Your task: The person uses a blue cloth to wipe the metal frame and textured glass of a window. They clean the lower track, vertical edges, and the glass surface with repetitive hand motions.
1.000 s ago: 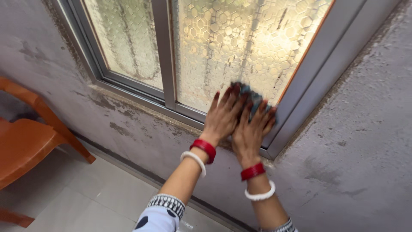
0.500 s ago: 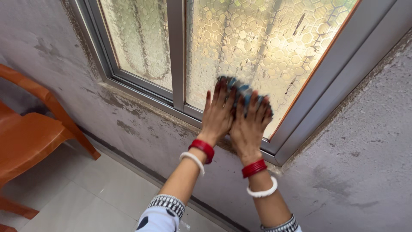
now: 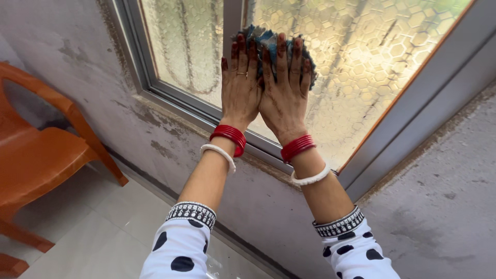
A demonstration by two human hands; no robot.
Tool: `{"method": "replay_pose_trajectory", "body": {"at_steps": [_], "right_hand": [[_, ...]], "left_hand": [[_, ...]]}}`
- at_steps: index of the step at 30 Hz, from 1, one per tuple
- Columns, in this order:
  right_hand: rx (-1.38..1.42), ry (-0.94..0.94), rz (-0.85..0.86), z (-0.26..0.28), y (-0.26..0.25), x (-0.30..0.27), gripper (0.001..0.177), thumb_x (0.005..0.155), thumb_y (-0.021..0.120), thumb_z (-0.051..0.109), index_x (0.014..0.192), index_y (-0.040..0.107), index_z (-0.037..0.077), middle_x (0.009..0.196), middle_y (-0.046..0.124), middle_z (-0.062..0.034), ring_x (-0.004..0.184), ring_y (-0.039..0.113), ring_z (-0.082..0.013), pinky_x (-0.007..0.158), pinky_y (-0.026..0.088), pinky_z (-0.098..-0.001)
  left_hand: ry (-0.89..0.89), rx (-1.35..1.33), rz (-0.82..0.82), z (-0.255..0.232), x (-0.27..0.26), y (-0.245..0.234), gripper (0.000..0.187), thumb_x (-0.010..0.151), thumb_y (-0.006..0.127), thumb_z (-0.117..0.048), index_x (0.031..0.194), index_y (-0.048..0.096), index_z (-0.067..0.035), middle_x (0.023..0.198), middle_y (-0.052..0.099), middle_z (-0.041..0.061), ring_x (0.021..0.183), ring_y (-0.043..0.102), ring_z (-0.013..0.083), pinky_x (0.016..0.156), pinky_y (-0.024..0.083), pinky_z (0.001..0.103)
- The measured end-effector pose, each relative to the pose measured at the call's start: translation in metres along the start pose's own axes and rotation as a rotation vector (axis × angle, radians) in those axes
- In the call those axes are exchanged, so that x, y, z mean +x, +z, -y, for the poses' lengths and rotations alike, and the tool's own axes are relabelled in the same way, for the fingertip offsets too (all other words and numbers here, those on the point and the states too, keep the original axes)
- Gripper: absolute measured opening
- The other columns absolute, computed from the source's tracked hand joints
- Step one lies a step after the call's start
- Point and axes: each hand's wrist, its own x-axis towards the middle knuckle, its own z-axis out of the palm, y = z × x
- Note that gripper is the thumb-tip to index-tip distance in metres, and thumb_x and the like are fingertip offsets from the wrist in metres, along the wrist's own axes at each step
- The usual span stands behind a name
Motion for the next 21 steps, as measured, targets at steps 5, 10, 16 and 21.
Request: {"method": "replay_pose_trajectory", "body": {"at_steps": [5, 10, 16, 21], "right_hand": [[-0.009, -0.067, 0.043, 0.005, 0.015, -0.015, 0.06, 0.115, 0.042, 0.031, 0.171, 0.024, 0.02, 0.175, 0.001, -0.0077, 0.161, -0.004, -0.0314, 0.129, -0.012, -0.0462], [-0.156, -0.145, 0.1, 0.008, 0.024, -0.078, 0.062, 0.109, 0.042, 0.027, 0.169, 0.027, 0.022, 0.176, 0.002, -0.0066, 0.161, -0.004, -0.0284, 0.129, -0.013, -0.0439], [-0.245, -0.206, 0.132, -0.005, 0.006, -0.102, 0.061, 0.105, 0.045, 0.023, 0.165, 0.035, 0.022, 0.175, 0.007, -0.0041, 0.161, -0.001, -0.0247, 0.129, -0.011, -0.0436], [-0.059, -0.073, -0.056, -0.049, -0.023, -0.037, 0.055, 0.117, 0.052, 0.024, 0.169, 0.035, 0.017, 0.178, 0.009, -0.0088, 0.163, 0.001, -0.0323, 0.13, -0.009, -0.0484]], "left_hand": [[-0.071, -0.055, 0.086, 0.003, -0.023, 0.003, 0.071, 0.112, 0.039, -0.029, 0.167, -0.003, -0.013, 0.175, -0.004, 0.008, 0.163, -0.001, 0.0237, 0.134, 0.005, 0.05], [-0.123, -0.049, 0.241, -0.009, -0.088, 0.012, 0.076, 0.104, 0.043, -0.025, 0.163, -0.001, -0.005, 0.172, -0.003, 0.016, 0.158, -0.002, 0.0299, 0.129, 0.005, 0.053], [-0.173, -0.132, 0.288, -0.031, -0.104, 0.007, 0.077, 0.103, 0.046, -0.024, 0.164, 0.003, -0.003, 0.172, -0.001, 0.018, 0.161, -0.002, 0.0322, 0.128, 0.006, 0.054], [0.08, -0.107, 0.193, -0.045, -0.01, -0.005, 0.072, 0.107, 0.047, -0.035, 0.164, 0.011, -0.011, 0.172, 0.005, 0.012, 0.16, 0.005, 0.0297, 0.131, 0.008, 0.054]]}}
